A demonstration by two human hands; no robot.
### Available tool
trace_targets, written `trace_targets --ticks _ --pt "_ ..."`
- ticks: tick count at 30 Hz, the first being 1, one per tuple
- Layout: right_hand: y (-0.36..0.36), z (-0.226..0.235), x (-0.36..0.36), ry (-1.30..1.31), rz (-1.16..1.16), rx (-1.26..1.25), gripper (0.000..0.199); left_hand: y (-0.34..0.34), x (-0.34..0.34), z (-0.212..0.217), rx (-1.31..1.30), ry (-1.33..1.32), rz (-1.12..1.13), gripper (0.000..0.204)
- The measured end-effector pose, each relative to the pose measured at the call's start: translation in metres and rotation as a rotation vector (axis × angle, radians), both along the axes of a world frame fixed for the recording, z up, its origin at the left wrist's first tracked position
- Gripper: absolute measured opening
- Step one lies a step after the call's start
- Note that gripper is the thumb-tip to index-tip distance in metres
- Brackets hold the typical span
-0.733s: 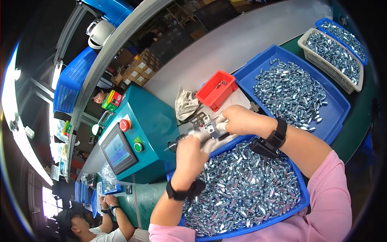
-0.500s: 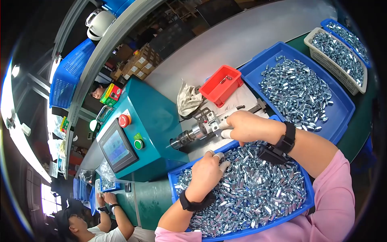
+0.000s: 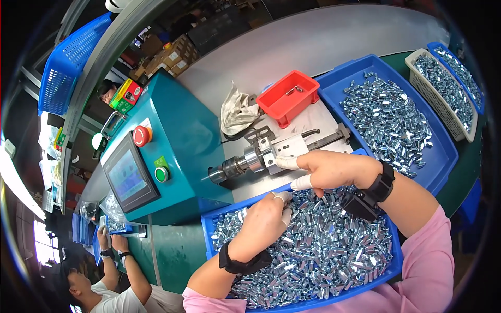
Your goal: The person picks up a metal part from a blue bin, places it into the machine fixture, and presses a green button. After the machine cycles, the person removes the part and places it into a different blue bin.
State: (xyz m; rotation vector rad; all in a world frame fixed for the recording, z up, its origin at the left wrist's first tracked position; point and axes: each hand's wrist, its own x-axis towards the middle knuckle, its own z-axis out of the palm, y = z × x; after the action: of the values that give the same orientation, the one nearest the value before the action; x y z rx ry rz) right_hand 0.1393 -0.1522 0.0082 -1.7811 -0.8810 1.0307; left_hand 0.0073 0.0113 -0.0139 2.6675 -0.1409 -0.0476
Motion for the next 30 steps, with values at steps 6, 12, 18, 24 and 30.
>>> trace_targets --ticks 6,12,18,24,30 --pt "-0.001 -0.002 -0.001 -0.017 0.010 -0.021 0.058 -0.004 -0.001 0.002 -0.010 0.014 -0.055 0.020" --pt "0.000 0.004 -0.004 0.011 0.021 -0.011 0.065 -0.008 -0.002 0.006 -0.004 0.016 -0.079 0.022" --pt "-0.001 0.017 -0.003 -0.059 -0.090 0.003 0.044 -0.004 -0.007 0.008 -0.116 -0.033 -0.070 0.021" --pt "-0.001 0.024 0.017 -0.121 -0.340 -0.059 0.033 0.004 -0.015 0.029 -0.195 -0.035 -0.046 0.024" --pt "0.031 0.036 0.013 -0.800 -0.311 -0.352 0.031 0.026 -0.010 0.033 -0.394 -0.194 0.084 0.025"
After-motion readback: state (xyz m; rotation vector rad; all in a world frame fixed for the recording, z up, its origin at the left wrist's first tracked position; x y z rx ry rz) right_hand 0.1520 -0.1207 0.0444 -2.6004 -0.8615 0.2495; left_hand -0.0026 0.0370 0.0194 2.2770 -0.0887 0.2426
